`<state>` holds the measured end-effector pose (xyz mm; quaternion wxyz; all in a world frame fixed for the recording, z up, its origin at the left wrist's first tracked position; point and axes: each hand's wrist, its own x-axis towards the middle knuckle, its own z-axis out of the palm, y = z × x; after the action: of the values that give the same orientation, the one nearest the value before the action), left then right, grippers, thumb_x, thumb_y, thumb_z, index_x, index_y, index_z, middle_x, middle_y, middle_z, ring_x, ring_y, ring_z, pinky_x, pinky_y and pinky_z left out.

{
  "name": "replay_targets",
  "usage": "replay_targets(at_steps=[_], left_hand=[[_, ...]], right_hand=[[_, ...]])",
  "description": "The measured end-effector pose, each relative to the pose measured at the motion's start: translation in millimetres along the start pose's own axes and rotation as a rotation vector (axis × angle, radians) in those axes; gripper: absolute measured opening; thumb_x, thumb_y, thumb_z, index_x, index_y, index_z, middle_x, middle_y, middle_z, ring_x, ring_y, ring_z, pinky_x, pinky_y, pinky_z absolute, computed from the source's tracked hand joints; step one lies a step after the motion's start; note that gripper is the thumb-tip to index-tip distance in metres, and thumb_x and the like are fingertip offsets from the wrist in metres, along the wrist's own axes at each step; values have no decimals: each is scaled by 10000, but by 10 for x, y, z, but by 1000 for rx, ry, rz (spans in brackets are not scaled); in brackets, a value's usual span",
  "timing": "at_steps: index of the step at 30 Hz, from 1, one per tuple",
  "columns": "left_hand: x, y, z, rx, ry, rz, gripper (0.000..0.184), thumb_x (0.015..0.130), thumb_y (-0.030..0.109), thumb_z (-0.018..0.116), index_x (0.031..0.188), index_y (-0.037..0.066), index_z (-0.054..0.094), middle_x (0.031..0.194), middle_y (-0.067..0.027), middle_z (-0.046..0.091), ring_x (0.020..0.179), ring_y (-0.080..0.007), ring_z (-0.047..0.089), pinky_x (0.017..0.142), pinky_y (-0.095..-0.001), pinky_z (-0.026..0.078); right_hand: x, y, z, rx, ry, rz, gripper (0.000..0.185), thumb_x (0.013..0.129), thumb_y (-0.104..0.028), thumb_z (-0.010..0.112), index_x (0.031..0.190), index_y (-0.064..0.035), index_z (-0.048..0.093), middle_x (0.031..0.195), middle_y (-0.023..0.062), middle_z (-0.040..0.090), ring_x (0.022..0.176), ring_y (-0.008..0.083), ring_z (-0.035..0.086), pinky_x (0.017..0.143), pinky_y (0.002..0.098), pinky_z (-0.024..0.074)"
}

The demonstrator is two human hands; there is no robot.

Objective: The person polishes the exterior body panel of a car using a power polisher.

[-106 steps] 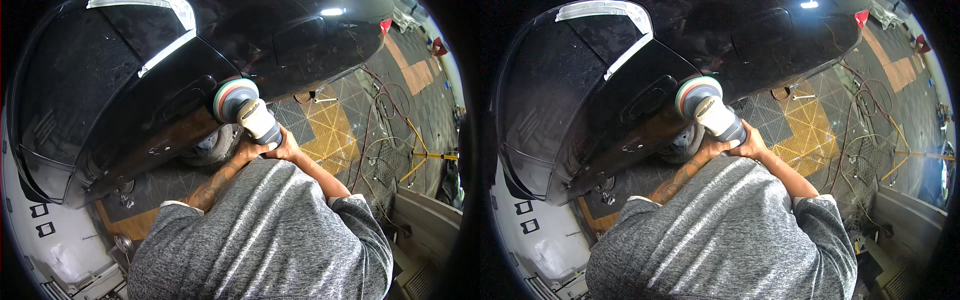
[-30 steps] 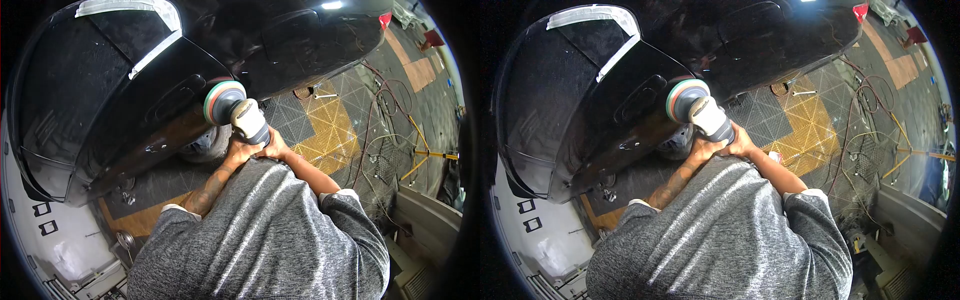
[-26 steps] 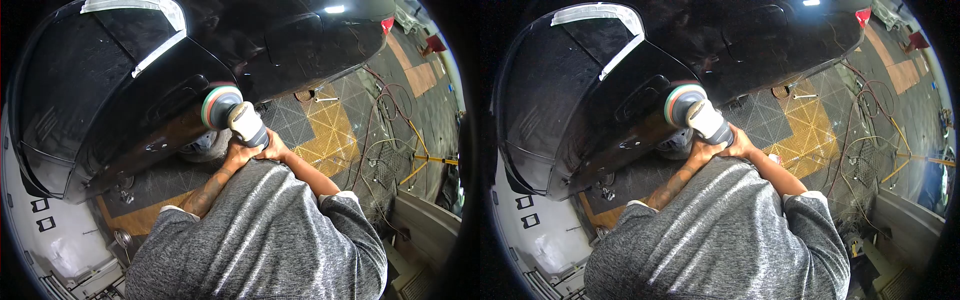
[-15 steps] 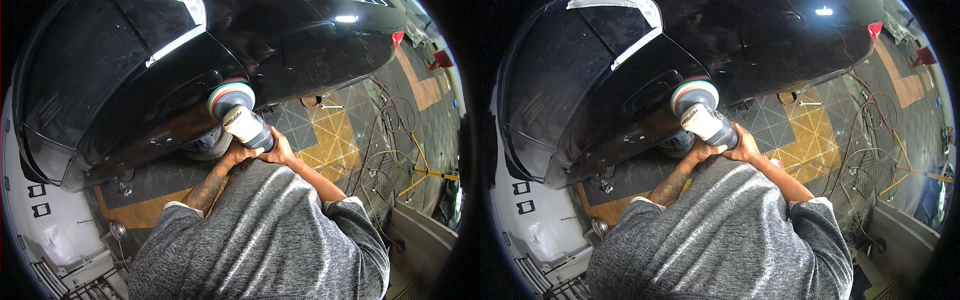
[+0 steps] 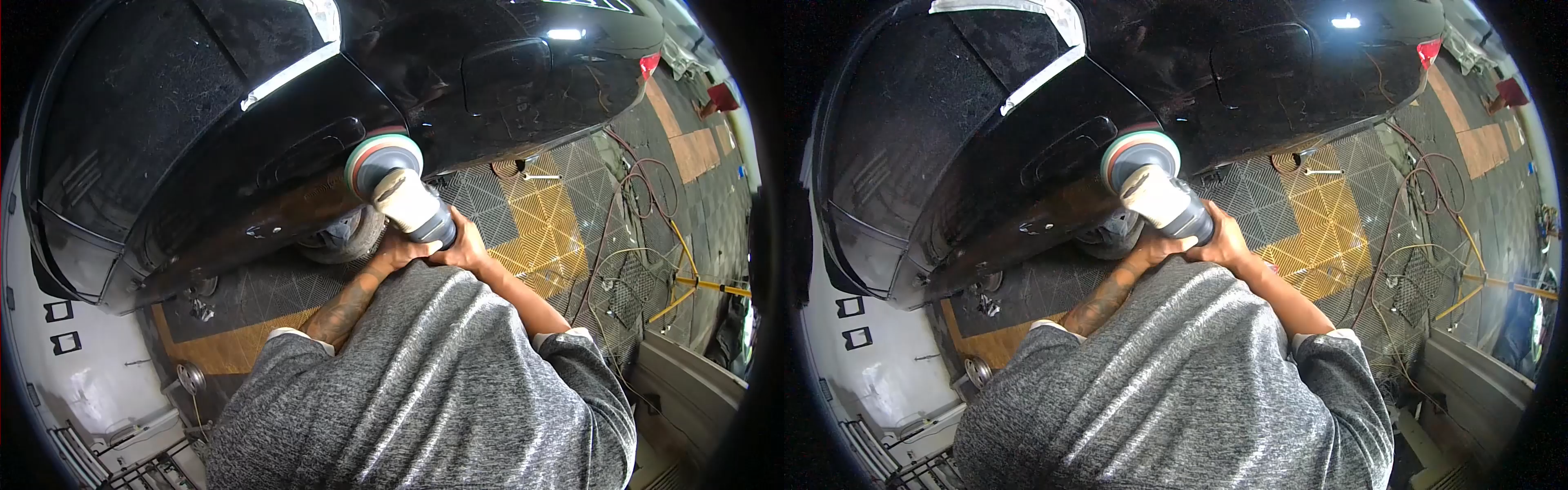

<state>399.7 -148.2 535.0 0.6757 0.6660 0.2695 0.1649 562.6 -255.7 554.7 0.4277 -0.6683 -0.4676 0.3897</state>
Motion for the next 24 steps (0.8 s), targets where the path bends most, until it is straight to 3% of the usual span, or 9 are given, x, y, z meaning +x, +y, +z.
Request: replay_targets(at_steps=[3,5,10,13,17,18,21,22,24], left_hand=[[-3,148,74,61,17,93,652,747,191,822,1317,35,544,1234,-111,617,1156,-234,597,1010,-388,487],[-70,173,88,99,22,121,617,762,180,812,1302,21,559,1222,-119,633,1146,-239,613,1004,-384,494],[-225,341,98,114,219,84,562,767,138,809,1256,-27,587,1182,-148,670,1079,-236,665,956,-367,530],[-205,288,43,120,216,106,554,752,149,824,1227,-29,603,1146,-145,693,1052,-233,683,933,-363,542],[-34,213,-20,25,83,166,578,742,181,839,1229,-19,601,1153,-127,692,1058,-230,678,932,-362,540],[-3,210,-30,-14,43,117,680,708,197,864,1285,3,562,1189,-111,665,1100,-228,647,961,-366,521],[22,69,-15,-87,9,14,818,658,196,892,1355,26,499,1243,-102,622,1150,-225,603,1007,-372,491],[7,47,-67,-79,-103,-78,900,710,202,870,1458,57,392,1416,-101,484,1326,-249,452,1136,-416,366],[23,-37,-104,-68,-121,-9,916,704,220,875,1462,63,387,1416,-101,480,1324,-252,451,1136,-419,365]], right_hand=[[76,256,65,144,-32,12,997,516,-266,882,1379,21,474,1251,199,646,1152,334,641,1027,396,500],[104,278,118,443,-115,-30,1018,516,-228,888,1405,18,458,1247,163,649,1155,291,636,1030,400,495],[265,277,216,539,-329,2,1022,516,-118,872,1433,4,436,1282,99,623,1189,216,592,1055,368,461],[285,317,311,628,-274,-53,1010,520,-97,869,1428,3,439,1278,96,625,1184,212,594,1057,368,462],[137,163,208,465,-77,-34,962,538,-128,897,1388,-6,463,1267,119,639,1171,225,611,1044,379,478],[86,30,115,328,-40,-28,957,560,-201,905,1384,-10,456,1253,162,651,1168,286,637,1032,409,495],[70,-2,-102,-34,-120,10,984,580,-275,897,1404,-8,431,1247,200,654,1173,353,641,1027,440,505],[65,-54,-169,-98,-156,-23,1015,598,-320,881,1434,-12,395,1253,231,645,1181,400,628,1032,458,506],[76,-71,-199,-57,-198,-47,1029,598,-309,881,1448,-17,381,1254,234,645,1180,397,630,1033,456,506]])
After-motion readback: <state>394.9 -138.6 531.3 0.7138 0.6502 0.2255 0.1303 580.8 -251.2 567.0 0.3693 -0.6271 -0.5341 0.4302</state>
